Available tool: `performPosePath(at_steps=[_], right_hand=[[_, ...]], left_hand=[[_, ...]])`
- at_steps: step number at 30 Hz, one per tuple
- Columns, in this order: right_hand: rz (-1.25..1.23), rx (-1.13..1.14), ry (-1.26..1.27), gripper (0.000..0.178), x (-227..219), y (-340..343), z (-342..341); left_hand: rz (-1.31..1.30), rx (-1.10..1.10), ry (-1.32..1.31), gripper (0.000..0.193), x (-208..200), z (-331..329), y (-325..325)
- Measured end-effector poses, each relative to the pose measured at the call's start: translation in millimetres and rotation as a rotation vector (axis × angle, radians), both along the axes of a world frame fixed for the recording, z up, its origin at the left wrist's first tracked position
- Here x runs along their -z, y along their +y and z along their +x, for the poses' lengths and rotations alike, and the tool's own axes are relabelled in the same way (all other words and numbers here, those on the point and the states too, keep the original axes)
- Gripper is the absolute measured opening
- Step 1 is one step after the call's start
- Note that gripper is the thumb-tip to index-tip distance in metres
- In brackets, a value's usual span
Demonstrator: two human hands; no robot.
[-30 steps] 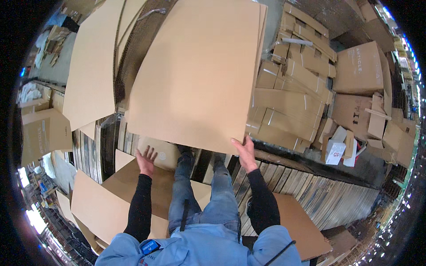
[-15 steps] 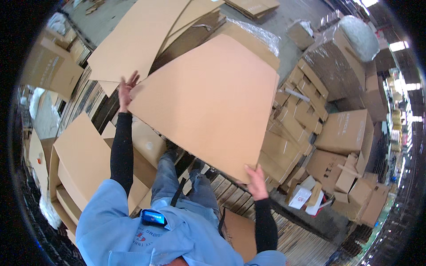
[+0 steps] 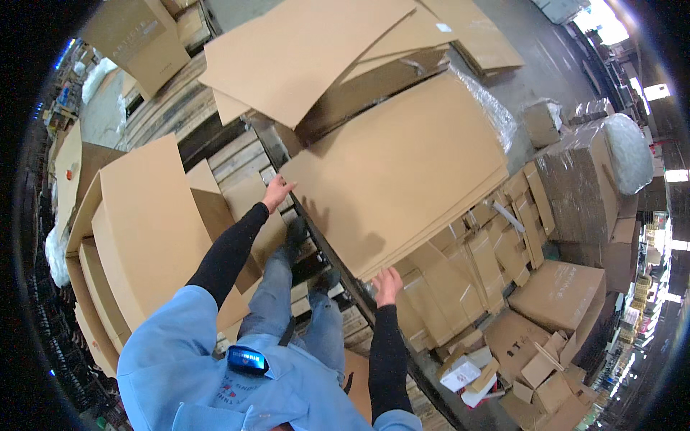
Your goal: The person assembles flat cardboard sheets into boxes on a wooden pallet. They fold the cardboard along pre-scored lines, insert dividers, and secure the structure with tape. Another worker assists by handing over materials and helping with folding.
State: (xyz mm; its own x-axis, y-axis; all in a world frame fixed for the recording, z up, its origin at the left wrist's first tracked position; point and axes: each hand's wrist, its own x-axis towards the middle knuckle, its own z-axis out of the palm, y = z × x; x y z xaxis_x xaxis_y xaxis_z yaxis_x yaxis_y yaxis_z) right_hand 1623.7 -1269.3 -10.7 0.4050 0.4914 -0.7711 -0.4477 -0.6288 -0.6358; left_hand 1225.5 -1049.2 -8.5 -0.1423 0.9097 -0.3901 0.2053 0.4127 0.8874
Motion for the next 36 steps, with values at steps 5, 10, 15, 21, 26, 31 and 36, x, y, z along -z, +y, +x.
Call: performPosePath(at_steps=[5,10,15,21,26,31,36], right_hand=[[-0.308,-0.205,-0.131,0.071,11.3,10.0,-11.8],[-0.464,-0.233,-0.042,0.087,44.1,11.7,-42.9],[-0.326,-0.149,-0.159,0.082,112.6,-5.7,-62.5],[-0.206,-0.069,-0.266,0.045,127.0,-6.3,-74.7],[-0.099,0.152,-0.25,0.039,105.6,-6.5,-75.3],[-0.099,-0.111,-0.33,0.038,92.2,-1.4,-56.1],[-0.02,-0.242,-0.759,0.042,58.6,-21.3,-93.8]], left_hand=[[-0.071,-0.111,0.229,0.059,40.3,-17.4,-15.2],[-0.04,0.036,0.471,0.07,93.9,-59.2,-1.3],[0.125,0.261,0.62,0.059,108.2,-65.2,44.0],[-0.035,0.381,0.306,0.046,125.7,-47.2,75.4],[-0.028,0.462,0.266,0.045,138.8,-40.7,71.0],[-0.203,0.312,0.046,0.037,167.5,-89.2,76.5],[-0.002,0.262,0.399,0.056,146.6,-48.6,56.9]])
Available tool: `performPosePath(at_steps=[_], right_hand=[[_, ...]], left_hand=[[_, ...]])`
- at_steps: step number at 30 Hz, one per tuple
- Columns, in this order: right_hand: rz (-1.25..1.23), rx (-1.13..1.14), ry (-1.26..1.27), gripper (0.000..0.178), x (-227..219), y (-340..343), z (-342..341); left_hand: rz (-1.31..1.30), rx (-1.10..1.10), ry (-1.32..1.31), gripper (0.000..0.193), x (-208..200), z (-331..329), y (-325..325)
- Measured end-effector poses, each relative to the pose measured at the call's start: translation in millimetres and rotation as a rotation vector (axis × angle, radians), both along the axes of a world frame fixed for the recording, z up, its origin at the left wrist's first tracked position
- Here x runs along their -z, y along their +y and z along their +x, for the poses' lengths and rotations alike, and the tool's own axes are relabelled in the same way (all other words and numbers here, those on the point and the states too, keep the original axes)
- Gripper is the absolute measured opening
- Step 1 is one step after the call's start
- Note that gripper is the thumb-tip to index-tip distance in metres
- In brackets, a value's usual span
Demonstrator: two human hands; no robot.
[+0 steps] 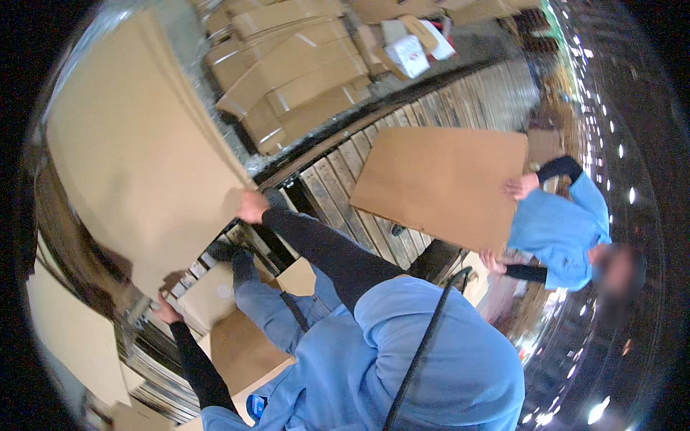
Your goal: The person assembles flat cardboard sheets into boxes on a wooden pallet. They fold the cardboard along pre-scored lines, insert dividers, and secure the structure with tape. Another worker assists by handing over materials and helping with folding.
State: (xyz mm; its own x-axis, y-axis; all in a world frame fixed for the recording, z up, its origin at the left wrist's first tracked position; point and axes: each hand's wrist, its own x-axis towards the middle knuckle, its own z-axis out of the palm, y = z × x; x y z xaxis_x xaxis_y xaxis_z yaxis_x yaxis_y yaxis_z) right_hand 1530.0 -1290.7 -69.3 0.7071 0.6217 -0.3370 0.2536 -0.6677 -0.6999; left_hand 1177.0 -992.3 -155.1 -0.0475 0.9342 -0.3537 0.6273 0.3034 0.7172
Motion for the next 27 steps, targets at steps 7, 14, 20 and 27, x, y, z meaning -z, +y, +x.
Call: performPosePath(at_steps=[7,14,20,27], right_hand=[[-0.24,0.075,0.412,0.059,-60.3,-73.7,-41.5],[-0.299,0.225,0.238,0.049,-78.4,-197.4,18.6],[-0.245,0.607,0.047,0.034,-83.7,-286.9,67.5],[0.001,0.903,-0.042,0.042,-163.5,-286.2,70.8]], left_hand=[[-0.03,0.683,0.231,0.058,-27.1,64.1,-96.9],[-0.548,0.739,-0.273,0.051,-122.5,177.4,-180.2],[-0.432,0.758,-0.103,0.075,-181.3,206.3,-174.2],[-0.503,1.162,0.316,0.083,-161.5,185.3,-124.3]])
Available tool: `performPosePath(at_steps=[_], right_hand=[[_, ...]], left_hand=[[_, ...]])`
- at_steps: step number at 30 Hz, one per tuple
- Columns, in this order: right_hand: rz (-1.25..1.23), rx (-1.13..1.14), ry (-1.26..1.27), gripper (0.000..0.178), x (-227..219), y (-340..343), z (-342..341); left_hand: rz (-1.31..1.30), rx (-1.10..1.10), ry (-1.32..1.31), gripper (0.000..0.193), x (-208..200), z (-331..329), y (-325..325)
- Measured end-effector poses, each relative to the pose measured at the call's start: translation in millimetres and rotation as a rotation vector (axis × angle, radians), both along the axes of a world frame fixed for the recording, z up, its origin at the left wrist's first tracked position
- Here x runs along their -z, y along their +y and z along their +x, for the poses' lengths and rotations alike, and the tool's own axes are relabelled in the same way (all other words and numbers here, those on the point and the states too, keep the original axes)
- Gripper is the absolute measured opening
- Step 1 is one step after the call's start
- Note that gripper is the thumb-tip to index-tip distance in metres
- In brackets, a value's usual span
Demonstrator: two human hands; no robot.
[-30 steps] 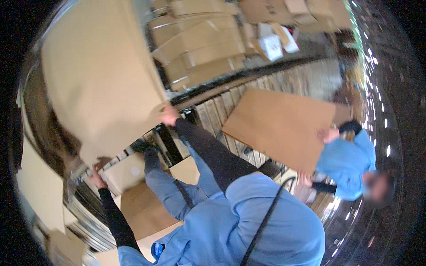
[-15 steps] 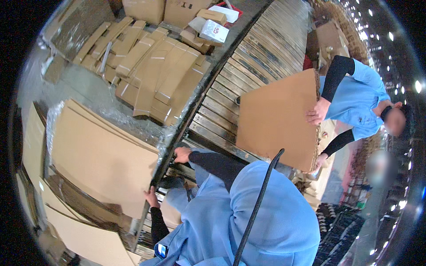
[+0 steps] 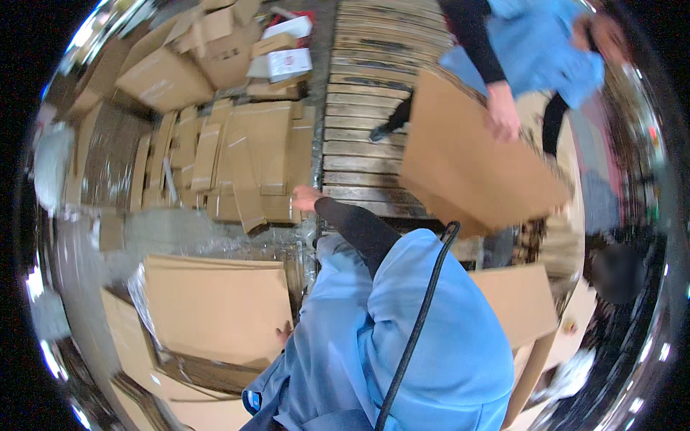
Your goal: The person assembles flat cardboard sheets into boxes on a wooden pallet. They fold the cardboard along pre-scored lines, insert dividers, and secure the structure with tape. Another worker assists by handing over materials and helping with folding.
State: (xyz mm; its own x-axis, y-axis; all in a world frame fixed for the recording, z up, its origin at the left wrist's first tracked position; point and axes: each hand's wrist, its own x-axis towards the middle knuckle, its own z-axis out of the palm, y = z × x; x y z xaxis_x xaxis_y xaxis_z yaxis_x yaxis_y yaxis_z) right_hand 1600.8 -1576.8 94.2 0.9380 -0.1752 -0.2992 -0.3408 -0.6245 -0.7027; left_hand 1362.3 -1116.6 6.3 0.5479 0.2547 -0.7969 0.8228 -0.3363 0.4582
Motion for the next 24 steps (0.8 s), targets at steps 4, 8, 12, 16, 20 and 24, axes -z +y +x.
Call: performPosePath(at_steps=[4,8,12,16,20,24], right_hand=[[-0.001,0.051,-0.024,0.041,6.0,1.0,-58.2],[0.074,0.107,0.21,0.054,-2.7,-8.2,-155.1],[-0.058,0.463,0.517,0.052,35.7,-47.6,-255.3],[0.058,0.415,0.624,0.052,37.7,-63.5,-273.6],[0.101,0.505,0.376,0.053,41.0,-72.4,-253.2],[0.163,0.624,0.078,0.048,32.5,-88.7,-230.0]], left_hand=[[0.057,0.255,0.024,0.082,-3.8,24.8,9.0],[0.011,0.165,-0.066,0.082,-34.4,80.9,15.8],[-0.054,0.172,-0.296,0.08,-47.1,135.6,7.2],[-0.043,0.152,-0.314,0.07,-56.1,144.3,5.5],[-0.209,0.203,0.017,0.067,-17.6,129.4,8.4],[0.024,0.884,-0.122,0.063,9.6,139.1,-41.6]])
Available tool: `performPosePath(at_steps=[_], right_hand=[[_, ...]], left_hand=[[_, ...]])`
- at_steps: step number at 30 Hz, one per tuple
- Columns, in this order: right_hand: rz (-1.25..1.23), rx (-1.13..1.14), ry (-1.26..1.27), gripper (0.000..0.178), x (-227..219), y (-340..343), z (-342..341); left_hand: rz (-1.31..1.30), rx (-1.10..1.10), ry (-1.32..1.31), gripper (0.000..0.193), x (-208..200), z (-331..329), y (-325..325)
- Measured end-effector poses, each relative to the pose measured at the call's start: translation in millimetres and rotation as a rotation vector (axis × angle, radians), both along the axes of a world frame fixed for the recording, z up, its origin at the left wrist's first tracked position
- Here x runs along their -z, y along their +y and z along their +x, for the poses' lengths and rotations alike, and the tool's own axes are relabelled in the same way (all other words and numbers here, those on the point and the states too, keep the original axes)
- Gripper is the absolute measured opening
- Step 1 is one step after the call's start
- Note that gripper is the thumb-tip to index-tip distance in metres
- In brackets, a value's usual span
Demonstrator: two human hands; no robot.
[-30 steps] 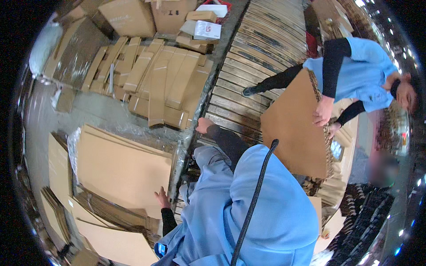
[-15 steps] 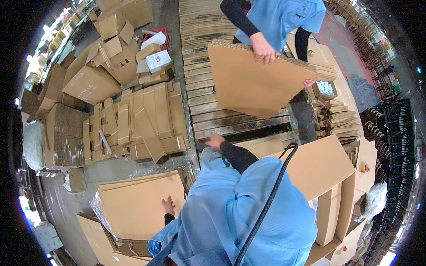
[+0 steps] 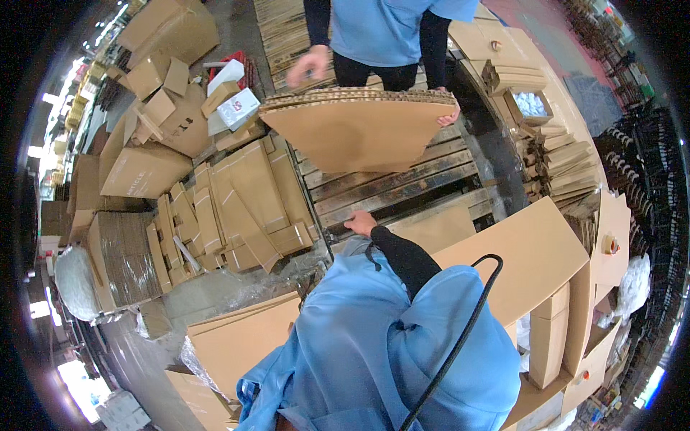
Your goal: The person assembles flat cardboard sheets into boxes on a wooden pallet. They fold the cardboard along pre-scored lines, insert dividers, and secure the structure with tape. Another worker assists by handing over materials and helping with folding.
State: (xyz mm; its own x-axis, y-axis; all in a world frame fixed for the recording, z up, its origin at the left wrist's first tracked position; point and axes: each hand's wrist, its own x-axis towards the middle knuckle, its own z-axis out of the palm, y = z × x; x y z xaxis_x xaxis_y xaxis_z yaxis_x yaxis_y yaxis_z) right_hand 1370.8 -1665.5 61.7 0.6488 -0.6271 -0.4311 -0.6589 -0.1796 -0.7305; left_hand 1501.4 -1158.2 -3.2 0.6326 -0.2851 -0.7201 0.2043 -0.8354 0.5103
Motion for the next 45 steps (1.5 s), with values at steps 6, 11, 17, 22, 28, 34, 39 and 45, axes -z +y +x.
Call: performPosePath(at_steps=[6,11,17,22,28,34,39,45], right_hand=[[0.044,0.285,-0.009,0.048,49.8,-69.4,-50.6],[-0.057,0.533,-0.004,0.048,56.0,-93.0,-127.6],[0.344,0.885,0.063,0.014,55.2,-42.6,-201.7],[0.471,0.984,0.132,0.016,29.8,-26.8,-205.7],[0.439,0.981,0.121,0.025,-5.7,-61.0,-137.3],[0.383,0.904,-0.049,0.048,-56.1,-129.4,-39.9],[0.388,1.021,-0.161,0.05,-80.3,-139.6,1.6],[0.41,1.094,-0.024,0.053,-65.0,-89.9,-7.4]], left_hand=[[-0.117,0.061,-0.086,0.03,-91.0,32.6,-170.1],[-0.3,0.084,-0.127,0.033,-77.1,121.9,-234.7],[-0.286,0.181,-0.175,0.039,-34.9,186.0,-291.4],[-0.114,0.285,-0.123,0.043,-39.0,176.9,-366.5],[-0.502,0.162,-0.151,0.06,-21.7,200.0,-465.1],[-0.931,0.089,-0.037,0.051,-160.5,233.5,-568.9],[-1.135,0.365,-0.242,0.053,-218.4,239.3,-588.1],[-1.045,0.473,-0.287,0.048,-222.0,244.1,-588.3]])
